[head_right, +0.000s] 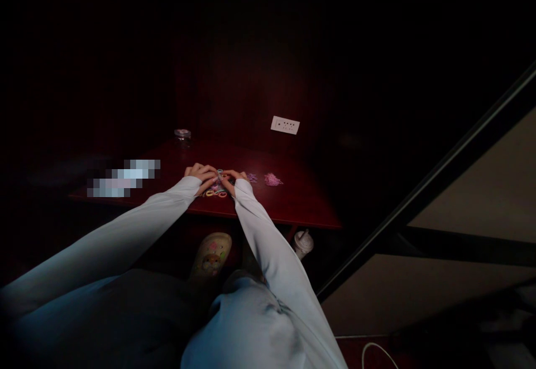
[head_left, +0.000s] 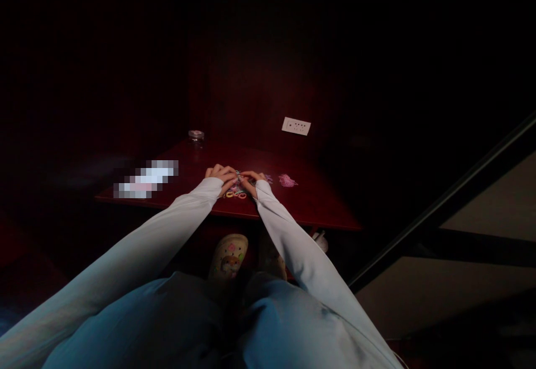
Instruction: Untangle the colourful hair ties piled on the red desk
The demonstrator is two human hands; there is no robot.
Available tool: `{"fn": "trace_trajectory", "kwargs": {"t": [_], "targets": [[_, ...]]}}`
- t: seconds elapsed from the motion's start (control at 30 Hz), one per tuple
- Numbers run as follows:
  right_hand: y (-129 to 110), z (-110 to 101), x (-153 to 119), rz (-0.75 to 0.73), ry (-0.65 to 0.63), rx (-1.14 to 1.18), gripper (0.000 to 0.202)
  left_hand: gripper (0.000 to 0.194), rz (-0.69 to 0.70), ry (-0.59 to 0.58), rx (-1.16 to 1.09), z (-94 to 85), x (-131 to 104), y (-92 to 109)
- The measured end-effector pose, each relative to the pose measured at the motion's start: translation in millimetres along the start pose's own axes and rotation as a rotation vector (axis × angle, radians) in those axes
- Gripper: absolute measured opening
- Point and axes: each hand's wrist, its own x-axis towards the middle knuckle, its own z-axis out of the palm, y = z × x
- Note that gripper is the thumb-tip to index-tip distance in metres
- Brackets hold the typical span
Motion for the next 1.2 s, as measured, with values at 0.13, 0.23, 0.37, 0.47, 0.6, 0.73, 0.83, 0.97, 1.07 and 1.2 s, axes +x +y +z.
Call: {"fn": "trace_trajectory", "kwargs": {"t": [0.13, 0.23, 0.37, 0.47, 0.6, 0.73, 0.83, 0.97, 1.07, 1.2], "targets": [[2, 2, 1, -0.056, -0.054, -0.024, 0.023, 0.028, 0.012, -0.004, 0.004, 3.8, 0, -3], [4, 2, 3, -0.077, -0.057, -0.032, 0.026, 0.028, 0.022, -0.006, -0.004, 6.3, 0, -5], [7, 2, 6, -0.096, -0.045, -0.004, 0.023, 0.027, 0.031, -0.001, -0.009, 6.5, -1, -4], [9, 2, 8, -0.085, -0.013, 0.004, 0.017, 0.025, 0.037, 0.003, -0.017, 4.7, -1, -3], [10, 2, 9, -0.051, 0.012, -0.007, 0.016, 0.027, 0.037, 0.010, -0.025, 3.0, -1, -2], [10, 2, 9, -0.022, 0.004, -0.036, 0.017, 0.029, 0.027, 0.023, -0.015, 2.2, -1, -2], [8, 1, 7, -0.004, 0.006, -0.068, 0.016, 0.029, 0.019, 0.019, -0.026, 1.0, 0, -2], [6, 0, 4, 0.005, 0.030, -0.091, 0.020, 0.030, 0.010, 0.026, -0.039, -0.4, 0, -1], [5, 0, 4, -0.021, 0.041, -0.067, 0.026, 0.029, 0.024, 0.024, -0.047, -1.1, -1, 0], [7, 1, 5, -0.084, 0.045, -0.046, 0.023, 0.027, 0.042, 0.011, -0.047, -1.6, -1, 0]]}}
